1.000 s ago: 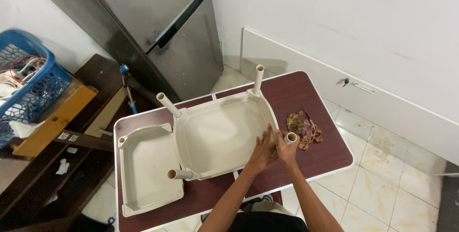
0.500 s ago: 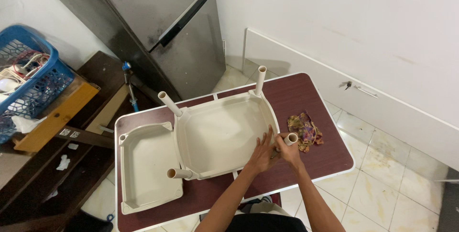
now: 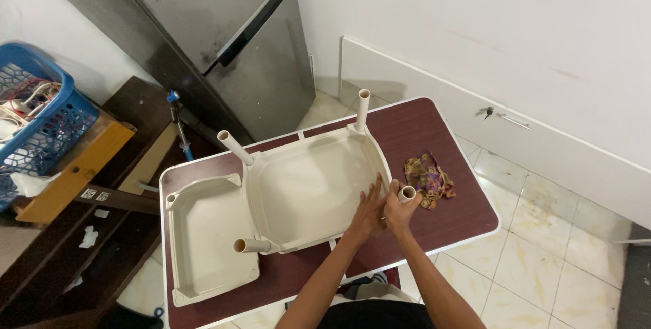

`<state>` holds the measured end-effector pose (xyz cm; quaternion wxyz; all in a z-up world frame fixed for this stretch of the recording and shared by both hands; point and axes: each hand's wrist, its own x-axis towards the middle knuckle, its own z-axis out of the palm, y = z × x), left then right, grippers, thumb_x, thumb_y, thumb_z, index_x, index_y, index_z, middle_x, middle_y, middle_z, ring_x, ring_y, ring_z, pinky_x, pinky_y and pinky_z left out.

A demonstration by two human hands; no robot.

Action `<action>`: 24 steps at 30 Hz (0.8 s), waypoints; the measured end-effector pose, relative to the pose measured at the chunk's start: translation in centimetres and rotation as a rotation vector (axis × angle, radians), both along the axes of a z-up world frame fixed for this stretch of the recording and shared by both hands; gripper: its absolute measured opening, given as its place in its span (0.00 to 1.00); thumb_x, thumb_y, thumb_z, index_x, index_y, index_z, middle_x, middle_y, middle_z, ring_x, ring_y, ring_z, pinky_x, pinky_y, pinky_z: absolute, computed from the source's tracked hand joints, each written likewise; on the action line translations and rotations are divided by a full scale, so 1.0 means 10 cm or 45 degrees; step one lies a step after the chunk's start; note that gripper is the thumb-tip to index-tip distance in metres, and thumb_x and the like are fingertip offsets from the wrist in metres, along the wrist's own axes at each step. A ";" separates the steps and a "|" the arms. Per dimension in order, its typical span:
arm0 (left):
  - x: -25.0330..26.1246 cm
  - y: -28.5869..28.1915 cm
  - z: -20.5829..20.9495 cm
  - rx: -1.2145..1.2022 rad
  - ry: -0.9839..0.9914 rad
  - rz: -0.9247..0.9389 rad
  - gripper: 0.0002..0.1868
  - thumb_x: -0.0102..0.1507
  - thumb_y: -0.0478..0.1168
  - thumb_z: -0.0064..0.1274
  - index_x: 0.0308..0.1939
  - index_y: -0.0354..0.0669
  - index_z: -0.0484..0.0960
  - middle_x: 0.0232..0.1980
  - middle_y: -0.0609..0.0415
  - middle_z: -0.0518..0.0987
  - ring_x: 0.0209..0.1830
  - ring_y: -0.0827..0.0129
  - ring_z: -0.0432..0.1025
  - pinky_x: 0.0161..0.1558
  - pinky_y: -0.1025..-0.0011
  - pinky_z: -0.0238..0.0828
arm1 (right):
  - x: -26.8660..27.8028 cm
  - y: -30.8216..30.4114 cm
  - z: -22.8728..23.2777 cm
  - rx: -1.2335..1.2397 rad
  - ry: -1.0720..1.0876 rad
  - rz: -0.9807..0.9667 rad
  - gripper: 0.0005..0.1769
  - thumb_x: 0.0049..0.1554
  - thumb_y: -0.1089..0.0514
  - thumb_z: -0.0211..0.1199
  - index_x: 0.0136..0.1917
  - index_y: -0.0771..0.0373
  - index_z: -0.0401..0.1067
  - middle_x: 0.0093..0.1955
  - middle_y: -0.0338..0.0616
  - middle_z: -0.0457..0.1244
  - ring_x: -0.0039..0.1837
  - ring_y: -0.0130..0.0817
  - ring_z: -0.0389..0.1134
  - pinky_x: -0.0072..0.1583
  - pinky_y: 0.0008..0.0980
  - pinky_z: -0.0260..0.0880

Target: The person disassembles a small white plastic table by removing its four legs and placing them into the tabletop. The tabletop and legs are handled one at a time and set on a maroon table in a cluttered room.

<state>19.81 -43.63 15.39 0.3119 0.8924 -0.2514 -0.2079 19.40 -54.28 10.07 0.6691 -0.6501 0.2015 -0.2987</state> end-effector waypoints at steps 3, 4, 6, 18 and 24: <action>0.00 0.01 0.01 -0.016 -0.017 -0.001 0.46 0.58 0.40 0.63 0.78 0.59 0.57 0.85 0.46 0.27 0.84 0.42 0.36 0.78 0.41 0.34 | -0.01 -0.08 -0.08 0.030 -0.033 0.104 0.09 0.59 0.61 0.63 0.44 0.66 0.65 0.37 0.36 0.63 0.38 0.20 0.63 0.37 0.24 0.64; 0.00 0.02 0.02 -0.017 -0.024 -0.007 0.40 0.60 0.42 0.62 0.74 0.57 0.62 0.86 0.46 0.27 0.84 0.42 0.36 0.78 0.41 0.34 | -0.01 -0.14 -0.11 0.033 -0.040 0.147 0.09 0.58 0.62 0.64 0.45 0.67 0.65 0.37 0.36 0.63 0.38 0.20 0.63 0.37 0.24 0.64; 0.01 0.01 0.01 -0.039 -0.030 -0.012 0.34 0.62 0.45 0.60 0.71 0.55 0.66 0.86 0.45 0.27 0.84 0.40 0.37 0.78 0.40 0.34 | -0.02 -0.32 -0.14 0.027 0.079 0.425 0.12 0.62 0.63 0.63 0.40 0.74 0.71 0.33 0.42 0.62 0.34 0.24 0.60 0.35 0.27 0.59; -0.02 0.04 0.01 -0.097 -0.058 0.014 0.33 0.65 0.52 0.55 0.73 0.53 0.65 0.86 0.41 0.30 0.83 0.37 0.39 0.76 0.37 0.35 | 0.05 -0.41 0.37 -0.084 0.099 0.627 0.11 0.59 0.59 0.63 0.39 0.70 0.75 0.28 0.34 0.62 0.31 0.20 0.60 0.34 0.25 0.59; -0.04 0.06 0.07 -0.108 -0.022 0.017 0.40 0.66 0.56 0.51 0.80 0.59 0.57 0.85 0.40 0.31 0.82 0.36 0.38 0.76 0.38 0.35 | -0.05 -0.36 0.89 -0.147 -0.082 0.810 0.14 0.60 0.54 0.62 0.37 0.64 0.67 0.31 0.32 0.58 0.34 0.18 0.56 0.36 0.23 0.53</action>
